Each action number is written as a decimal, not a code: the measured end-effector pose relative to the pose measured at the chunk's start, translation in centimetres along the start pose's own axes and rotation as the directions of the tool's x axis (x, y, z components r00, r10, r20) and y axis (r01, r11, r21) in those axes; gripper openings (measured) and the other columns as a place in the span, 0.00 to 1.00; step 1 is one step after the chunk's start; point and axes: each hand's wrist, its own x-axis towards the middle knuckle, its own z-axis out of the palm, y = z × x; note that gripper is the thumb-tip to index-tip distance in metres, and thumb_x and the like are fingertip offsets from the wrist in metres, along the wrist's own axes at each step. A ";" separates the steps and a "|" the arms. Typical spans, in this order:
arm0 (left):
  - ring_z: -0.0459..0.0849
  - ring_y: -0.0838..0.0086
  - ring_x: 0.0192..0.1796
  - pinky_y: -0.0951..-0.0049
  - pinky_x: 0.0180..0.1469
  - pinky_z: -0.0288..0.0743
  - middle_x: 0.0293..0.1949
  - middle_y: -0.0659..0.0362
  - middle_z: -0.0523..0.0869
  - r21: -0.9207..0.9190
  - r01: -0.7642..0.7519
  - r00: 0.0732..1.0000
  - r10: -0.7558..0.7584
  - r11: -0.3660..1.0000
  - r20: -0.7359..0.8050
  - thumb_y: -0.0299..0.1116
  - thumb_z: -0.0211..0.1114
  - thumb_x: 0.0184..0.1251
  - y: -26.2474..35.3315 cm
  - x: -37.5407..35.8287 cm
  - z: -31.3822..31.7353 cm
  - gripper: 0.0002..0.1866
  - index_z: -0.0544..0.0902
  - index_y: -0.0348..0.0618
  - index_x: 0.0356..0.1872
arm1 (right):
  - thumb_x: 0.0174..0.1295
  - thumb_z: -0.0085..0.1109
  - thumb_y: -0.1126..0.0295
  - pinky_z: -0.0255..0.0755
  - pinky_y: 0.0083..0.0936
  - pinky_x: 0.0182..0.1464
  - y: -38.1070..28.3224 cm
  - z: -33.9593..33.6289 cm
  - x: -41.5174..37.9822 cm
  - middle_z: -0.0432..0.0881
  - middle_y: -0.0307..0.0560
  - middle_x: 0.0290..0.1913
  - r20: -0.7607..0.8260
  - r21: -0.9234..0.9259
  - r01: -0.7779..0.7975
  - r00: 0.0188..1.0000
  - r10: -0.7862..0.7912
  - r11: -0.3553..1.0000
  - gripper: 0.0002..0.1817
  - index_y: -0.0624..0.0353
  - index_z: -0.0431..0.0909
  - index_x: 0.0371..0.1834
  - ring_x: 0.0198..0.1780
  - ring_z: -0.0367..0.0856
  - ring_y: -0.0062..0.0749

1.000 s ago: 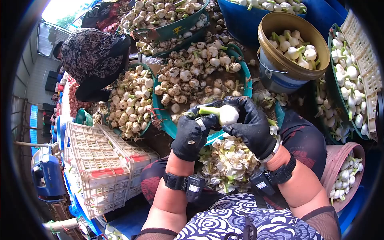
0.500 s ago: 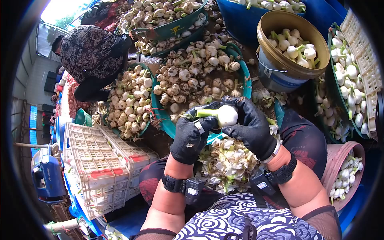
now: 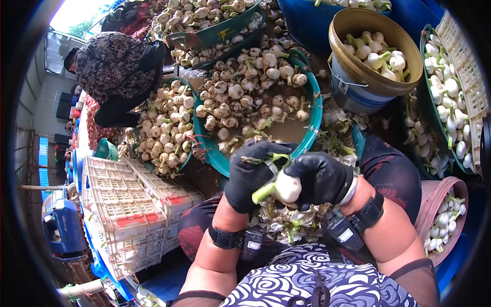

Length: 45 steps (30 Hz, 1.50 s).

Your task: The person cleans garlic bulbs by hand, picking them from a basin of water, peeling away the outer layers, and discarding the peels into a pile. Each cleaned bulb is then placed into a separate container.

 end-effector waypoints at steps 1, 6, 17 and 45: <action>0.84 0.72 0.44 0.74 0.48 0.75 0.43 0.54 0.86 0.000 -0.042 0.997 0.042 0.999 0.061 0.19 0.66 0.50 -0.4 -0.1 -0.2 0.16 0.83 0.36 0.44 | 0.58 0.59 0.64 0.75 0.23 0.28 -0.2 0.4 -0.4 0.81 0.45 0.30 0.018 0.085 -0.035 0.999 0.033 0.996 0.12 0.63 0.78 0.37 0.29 0.81 0.30; 0.81 0.69 0.52 0.71 0.56 0.74 0.52 0.51 0.80 -0.514 0.316 0.926 -0.378 0.797 -0.016 0.22 0.60 0.59 -0.9 -1.1 -1.1 0.25 0.70 0.30 0.59 | 0.63 0.55 0.58 0.75 0.20 0.31 -1.4 -0.9 0.6 0.81 0.41 0.37 0.050 0.072 0.162 0.985 -0.166 0.984 0.18 0.60 0.74 0.49 0.34 0.80 0.23; 0.82 0.79 0.38 0.79 0.41 0.76 0.40 0.58 0.85 -0.585 0.329 0.880 -0.465 0.741 -0.095 0.25 0.65 0.61 -0.8 -1.3 -0.3 0.16 0.78 0.31 0.50 | 0.63 0.55 0.64 0.80 0.25 0.44 -1.7 -0.3 1.6 0.79 0.43 0.45 -0.016 -0.016 0.211 0.977 -0.211 0.977 0.19 0.60 0.71 0.55 0.43 0.81 0.27; 0.84 0.70 0.35 0.71 0.38 0.77 0.38 0.54 0.87 0.218 0.043 0.990 -0.012 0.975 -0.142 0.24 0.66 0.58 0.0 -0.2 0.2 0.08 0.83 0.37 0.39 | 0.47 0.58 0.74 0.68 0.40 0.37 -0.6 0.1 1.0 0.74 0.52 0.27 0.178 -0.980 0.191 0.729 -0.661 -0.053 0.05 0.60 0.73 0.26 0.34 0.74 0.50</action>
